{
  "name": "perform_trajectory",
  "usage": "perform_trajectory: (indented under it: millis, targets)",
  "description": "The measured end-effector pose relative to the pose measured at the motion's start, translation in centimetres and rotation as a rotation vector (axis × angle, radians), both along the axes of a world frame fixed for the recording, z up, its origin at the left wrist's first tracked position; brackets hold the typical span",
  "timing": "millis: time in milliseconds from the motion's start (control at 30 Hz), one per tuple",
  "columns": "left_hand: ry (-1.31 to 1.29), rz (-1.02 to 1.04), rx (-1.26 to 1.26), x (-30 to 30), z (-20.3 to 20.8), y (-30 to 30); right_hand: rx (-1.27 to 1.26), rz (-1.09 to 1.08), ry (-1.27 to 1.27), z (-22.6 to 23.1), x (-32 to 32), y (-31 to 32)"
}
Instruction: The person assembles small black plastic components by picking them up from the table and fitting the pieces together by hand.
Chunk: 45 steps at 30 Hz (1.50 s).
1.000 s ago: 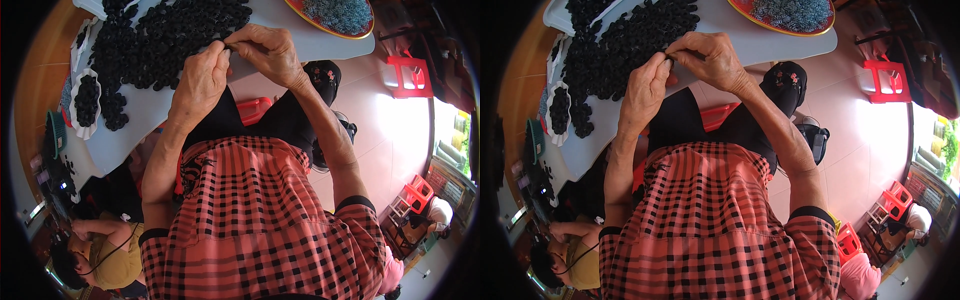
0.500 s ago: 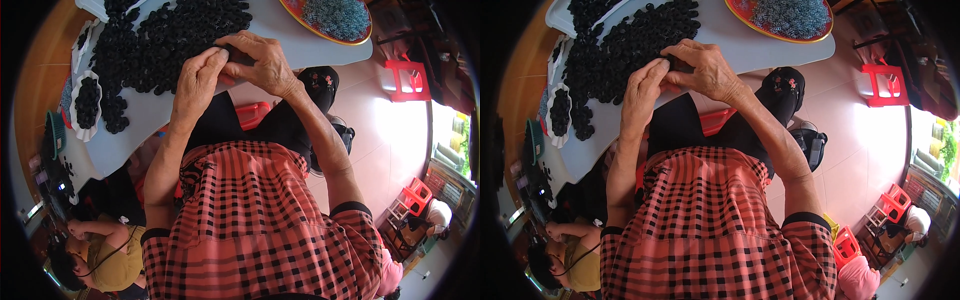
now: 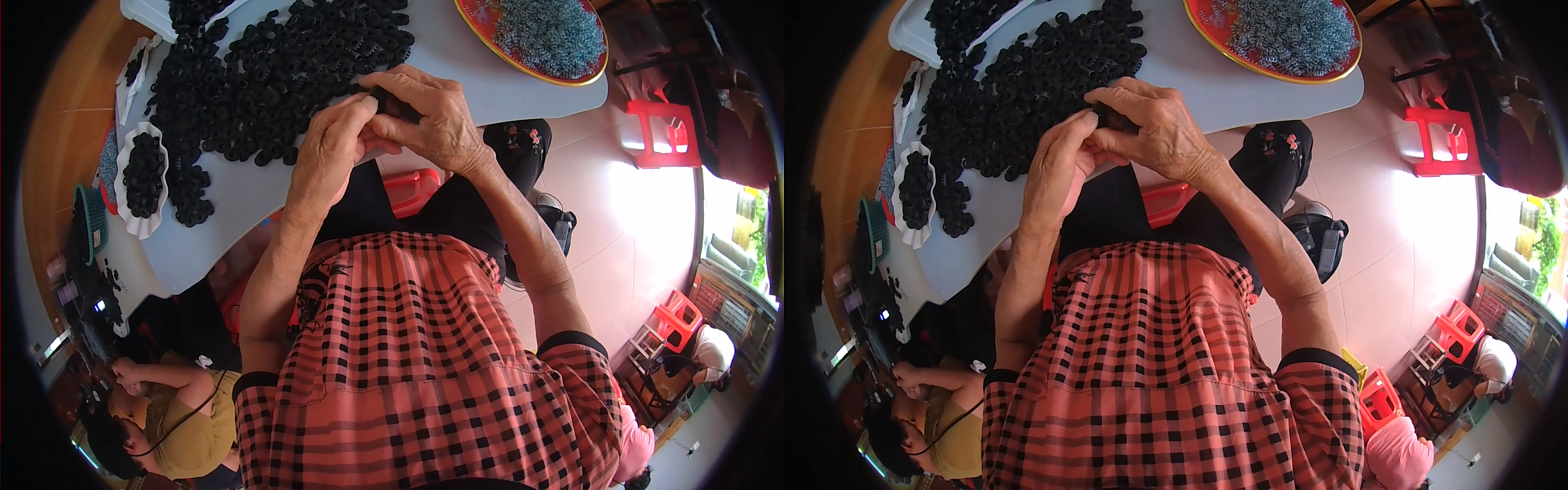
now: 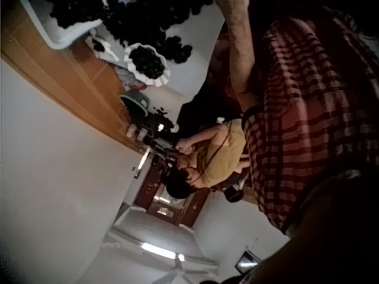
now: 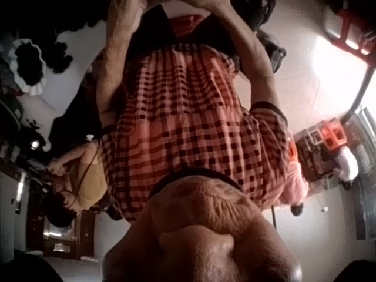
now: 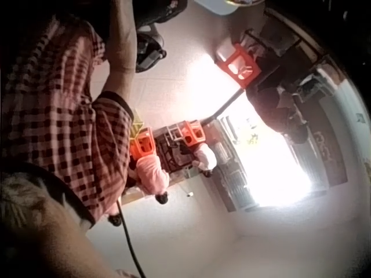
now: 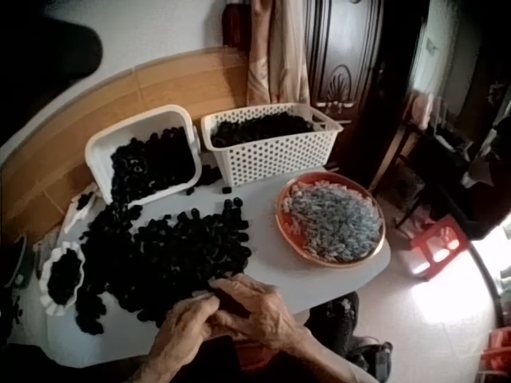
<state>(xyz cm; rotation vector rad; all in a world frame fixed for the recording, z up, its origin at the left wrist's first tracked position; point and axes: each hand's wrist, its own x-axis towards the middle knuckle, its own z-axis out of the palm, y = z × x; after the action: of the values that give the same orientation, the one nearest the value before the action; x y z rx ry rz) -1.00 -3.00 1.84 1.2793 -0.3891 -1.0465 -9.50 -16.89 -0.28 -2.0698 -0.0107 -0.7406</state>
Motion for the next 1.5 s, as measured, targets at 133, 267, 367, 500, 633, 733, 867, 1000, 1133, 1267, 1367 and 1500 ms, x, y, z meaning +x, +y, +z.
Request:
perform_trajectory:
  millis: [133,267,367,500,633,733,867,1000,1133,1267,1367,1500]
  targets:
    - [-0.014,0.015,-0.009,0.0,0.1,-0.7,0.029,0.009,0.068,0.5,0.1,-0.5]
    - [0.046,0.016,-0.074,0.1,-0.6,-0.5,0.0,0.023,0.045,0.3,0.2,-0.2]
    - [0.059,0.031,-0.118,0.2,-0.5,-0.3,-0.035,0.038,0.07,0.7,0.2,0.0]
    - [0.135,0.032,-0.168,0.5,-1.6,0.7,-0.036,0.075,0.164,1.4,0.7,0.4]
    - [0.218,0.065,-0.319,0.8,-1.7,1.1,-0.082,0.104,0.198,3.4,2.1,-0.7]
    - [0.063,0.132,-0.268,0.8,-0.9,1.3,-0.191,0.038,0.17,5.5,4.3,-2.9]
    - [-0.087,0.116,-0.242,0.7,-1.5,1.9,-0.361,-0.041,0.076,6.4,6.7,-5.8]
    - [-0.222,0.14,-0.2,0.2,-1.7,1.9,-0.441,-0.283,0.017,8.4,7.6,-11.2]
    - [-0.419,0.117,-0.264,0.0,-1.6,1.5,-0.445,-0.464,0.149,14.2,11.2,-16.2]
    - [-0.501,0.144,-0.237,0.7,-1.2,1.0,-0.978,-0.608,-0.198,10.5,13.8,-21.0]
    - [-0.426,0.238,-0.196,1.5,-1.3,1.9,-0.614,-0.324,-0.049,9.4,14.1,-14.8]
    - [-0.419,0.223,-0.22,1.5,-1.6,1.9,-0.427,-0.074,0.102,7.0,15.2,-8.6]
